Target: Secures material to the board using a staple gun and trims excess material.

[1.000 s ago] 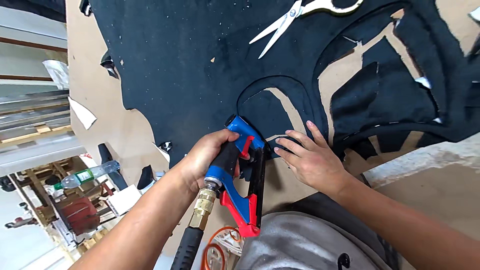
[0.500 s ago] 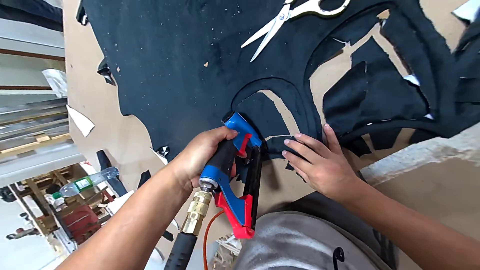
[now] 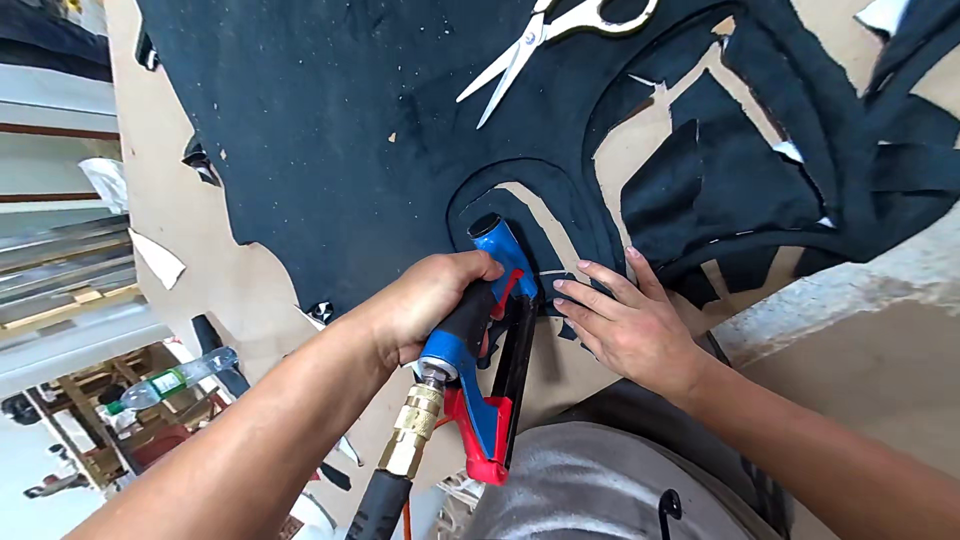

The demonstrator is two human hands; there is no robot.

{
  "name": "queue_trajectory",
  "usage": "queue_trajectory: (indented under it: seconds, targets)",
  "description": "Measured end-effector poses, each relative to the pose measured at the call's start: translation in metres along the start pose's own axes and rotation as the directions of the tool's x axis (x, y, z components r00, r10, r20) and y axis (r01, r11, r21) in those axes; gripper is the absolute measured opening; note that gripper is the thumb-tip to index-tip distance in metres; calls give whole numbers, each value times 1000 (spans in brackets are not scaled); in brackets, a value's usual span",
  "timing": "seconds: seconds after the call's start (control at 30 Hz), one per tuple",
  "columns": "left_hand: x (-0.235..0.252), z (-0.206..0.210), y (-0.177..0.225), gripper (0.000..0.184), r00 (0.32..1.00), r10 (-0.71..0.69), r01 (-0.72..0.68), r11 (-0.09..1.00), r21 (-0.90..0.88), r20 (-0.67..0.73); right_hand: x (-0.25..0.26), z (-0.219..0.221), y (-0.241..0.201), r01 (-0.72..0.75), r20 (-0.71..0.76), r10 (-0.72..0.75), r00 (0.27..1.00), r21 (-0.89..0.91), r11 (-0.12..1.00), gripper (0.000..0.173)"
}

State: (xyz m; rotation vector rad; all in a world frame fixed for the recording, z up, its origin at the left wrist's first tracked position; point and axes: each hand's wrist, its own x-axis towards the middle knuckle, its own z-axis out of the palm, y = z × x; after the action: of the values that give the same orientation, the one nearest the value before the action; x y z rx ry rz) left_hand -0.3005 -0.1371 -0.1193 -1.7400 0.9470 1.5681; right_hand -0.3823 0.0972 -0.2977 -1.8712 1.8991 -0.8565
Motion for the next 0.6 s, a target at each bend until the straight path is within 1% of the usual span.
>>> queue_trajectory:
  seconds: [0.13, 0.23, 0.33, 0.6]
  targets:
    - [3, 1, 11, 36, 1000, 10, -11, 998, 64, 23, -3, -3, -1, -26, -28, 26, 999, 15, 1000, 30]
    - [1, 5, 19, 41, 998, 54, -57, 990, 132, 24, -21, -4, -2, -91, -128, 89, 988, -8, 996, 30]
    - [-1, 15, 24, 40, 998, 40, -47, 984, 171, 46, -31, -1, -2, -119, -136, 112, 984, -48, 992, 33]
    - [6, 31, 26, 37, 998, -5, -9, 968, 253, 55, -30, 0, 0, -108, -117, 98, 988, -81, 991, 35]
